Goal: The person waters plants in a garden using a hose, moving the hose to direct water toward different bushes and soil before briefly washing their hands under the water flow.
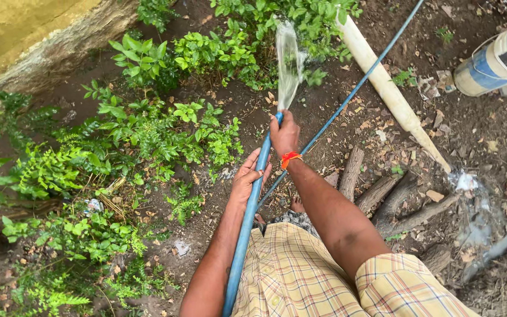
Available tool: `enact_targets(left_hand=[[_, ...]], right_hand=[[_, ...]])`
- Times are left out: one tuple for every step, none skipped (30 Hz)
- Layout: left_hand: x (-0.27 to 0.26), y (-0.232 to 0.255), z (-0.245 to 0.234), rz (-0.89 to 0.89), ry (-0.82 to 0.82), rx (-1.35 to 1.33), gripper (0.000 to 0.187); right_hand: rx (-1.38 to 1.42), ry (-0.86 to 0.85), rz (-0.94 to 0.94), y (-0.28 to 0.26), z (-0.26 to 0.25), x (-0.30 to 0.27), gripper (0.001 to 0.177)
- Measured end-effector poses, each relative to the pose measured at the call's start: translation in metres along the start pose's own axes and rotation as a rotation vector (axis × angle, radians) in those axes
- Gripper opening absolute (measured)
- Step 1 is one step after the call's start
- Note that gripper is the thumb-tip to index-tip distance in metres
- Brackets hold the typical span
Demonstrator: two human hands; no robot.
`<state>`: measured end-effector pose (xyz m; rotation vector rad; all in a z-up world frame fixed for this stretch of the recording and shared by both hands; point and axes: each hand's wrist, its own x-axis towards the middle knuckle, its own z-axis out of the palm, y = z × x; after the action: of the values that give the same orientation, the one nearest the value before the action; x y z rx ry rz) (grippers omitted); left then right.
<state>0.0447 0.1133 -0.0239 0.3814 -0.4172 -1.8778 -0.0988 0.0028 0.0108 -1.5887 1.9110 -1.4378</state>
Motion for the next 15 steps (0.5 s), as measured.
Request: enact_targets(left_hand=[[0.000,0.002,0.002,-0.004,-0.010,-0.005,0.079],[0.000,0.003,0.004,-0.007,-0.008,0.001,0.078],[-0.001,0.003,0.005,-0.010,-0.007,0.007,0.078],[-0.002,0.002,0.006,-0.012,-0.005,0.012,0.077],[-0.002,0.002,0.005,-0.013,0.001,0.004,0.077],[-0.003,0.001,0.004,-0.015,0.008,-0.006,0.077],[-0.004,0.000,0.003,-0.018,0.016,-0.017,0.078],[-0.005,-0.002,0.001,-0.023,0.034,0.005,0.077],[-0.005,-0.003,-0.001,-0.028,0.053,0.027,0.075],[-0.006,-0.006,-0.003,-0.034,0.071,0.048,0.074],[-0.006,-0.007,-0.005,-0.039,0.076,0.051,0.075],[-0.007,-0.008,-0.007,-0.046,0.080,0.053,0.075],[-0.008,-0.009,-0.009,-0.053,0.085,0.056,0.076],[-0.009,-0.010,-0.011,-0.051,0.088,0.055,0.076],[-0.011,-0.010,-0.012,-0.048,0.091,0.054,0.076]], right_hand=[[0.008,-0.002,-0.001,-0.001,-0.001,0.000,0.038],[-0.002,-0.001,0.001,-0.001,-0.002,0.001,0.038],[-0.012,0.000,0.003,-0.001,-0.002,0.000,0.039],[-0.023,0.000,0.005,0.000,-0.003,-0.001,0.040],[-0.032,0.001,0.011,0.001,-0.002,-0.001,0.040],[-0.043,0.000,0.019,0.002,-0.002,-0.003,0.040],[-0.054,-0.001,0.026,0.004,-0.002,-0.005,0.039],[-0.057,0.004,0.029,0.006,-0.002,-0.008,0.039],[-0.060,0.010,0.032,0.007,-0.002,-0.011,0.039],[-0.065,0.016,0.035,0.009,-0.003,-0.014,0.038],[-0.083,0.008,0.061,0.011,-0.002,-0.016,0.038],[-0.101,0.002,0.088,0.013,-0.001,-0.019,0.038],[-0.120,-0.005,0.115,0.015,0.001,-0.020,0.039],[-0.132,0.002,0.103,0.018,0.003,-0.021,0.038],[-0.145,0.009,0.092,0.020,0.005,-0.022,0.038]])
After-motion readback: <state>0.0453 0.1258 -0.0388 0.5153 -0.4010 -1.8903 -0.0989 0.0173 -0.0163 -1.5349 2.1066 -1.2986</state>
